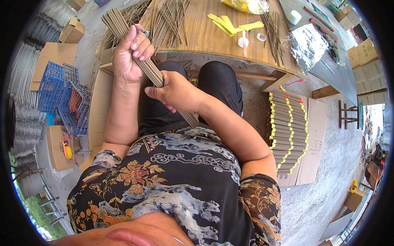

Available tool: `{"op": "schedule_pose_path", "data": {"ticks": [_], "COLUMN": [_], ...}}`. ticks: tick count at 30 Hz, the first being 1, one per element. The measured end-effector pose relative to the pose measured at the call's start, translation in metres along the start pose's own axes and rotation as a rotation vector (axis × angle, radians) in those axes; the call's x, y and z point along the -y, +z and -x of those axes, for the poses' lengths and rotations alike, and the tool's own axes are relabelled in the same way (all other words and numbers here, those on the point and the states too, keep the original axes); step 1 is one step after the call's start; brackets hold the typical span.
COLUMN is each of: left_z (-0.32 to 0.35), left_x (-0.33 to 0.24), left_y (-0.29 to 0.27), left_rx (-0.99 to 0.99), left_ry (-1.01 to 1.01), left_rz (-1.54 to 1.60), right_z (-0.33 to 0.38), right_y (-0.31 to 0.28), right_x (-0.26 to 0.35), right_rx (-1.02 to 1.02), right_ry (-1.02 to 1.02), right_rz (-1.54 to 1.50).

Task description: The person gathers thin sticks from a cardboard box, aligns them into a bundle, and secures the bundle with yellow tape. The person repeats this process to create multiple taped bundles.

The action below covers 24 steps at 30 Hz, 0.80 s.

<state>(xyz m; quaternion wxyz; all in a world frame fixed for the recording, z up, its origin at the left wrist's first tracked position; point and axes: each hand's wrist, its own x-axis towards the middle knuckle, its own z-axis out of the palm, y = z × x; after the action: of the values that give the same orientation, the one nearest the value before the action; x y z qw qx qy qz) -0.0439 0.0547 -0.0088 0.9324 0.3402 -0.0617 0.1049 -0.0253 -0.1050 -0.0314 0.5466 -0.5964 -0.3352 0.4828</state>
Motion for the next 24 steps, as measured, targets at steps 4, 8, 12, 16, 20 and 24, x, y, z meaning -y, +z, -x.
{"op": "schedule_pose_path", "data": {"ticks": [4, 8, 12, 16, 20, 24], "left_z": [-0.004, 0.004, 0.0, 0.002, 0.014, 0.017], "left_x": [0.013, 0.001, 0.002, 0.01, 0.025, 0.027], "left_y": [0.005, 0.001, -0.002, 0.004, 0.012, 0.009], "left_rx": [-0.467, -0.101, -0.128, -0.312, -0.308, -0.429], "left_ry": [0.093, 0.052, 0.094, 0.123, 0.029, -0.019], "left_rz": [-0.197, -0.081, -0.09, -0.141, -0.168, -0.148], "right_z": [-0.015, -0.005, -0.005, -0.006, -0.012, -0.014], "right_y": [0.009, 0.007, 0.004, 0.004, 0.004, 0.006], "right_x": [-0.024, -0.014, -0.005, -0.004, -0.01, -0.017], "right_rx": [-0.461, -0.211, -0.202, -0.318, -0.347, -0.365], "right_ry": [-0.227, -0.118, -0.07, -0.099, -0.207, -0.166], "right_rz": [0.483, 0.13, 0.141, 0.293, 0.308, 0.368]}}
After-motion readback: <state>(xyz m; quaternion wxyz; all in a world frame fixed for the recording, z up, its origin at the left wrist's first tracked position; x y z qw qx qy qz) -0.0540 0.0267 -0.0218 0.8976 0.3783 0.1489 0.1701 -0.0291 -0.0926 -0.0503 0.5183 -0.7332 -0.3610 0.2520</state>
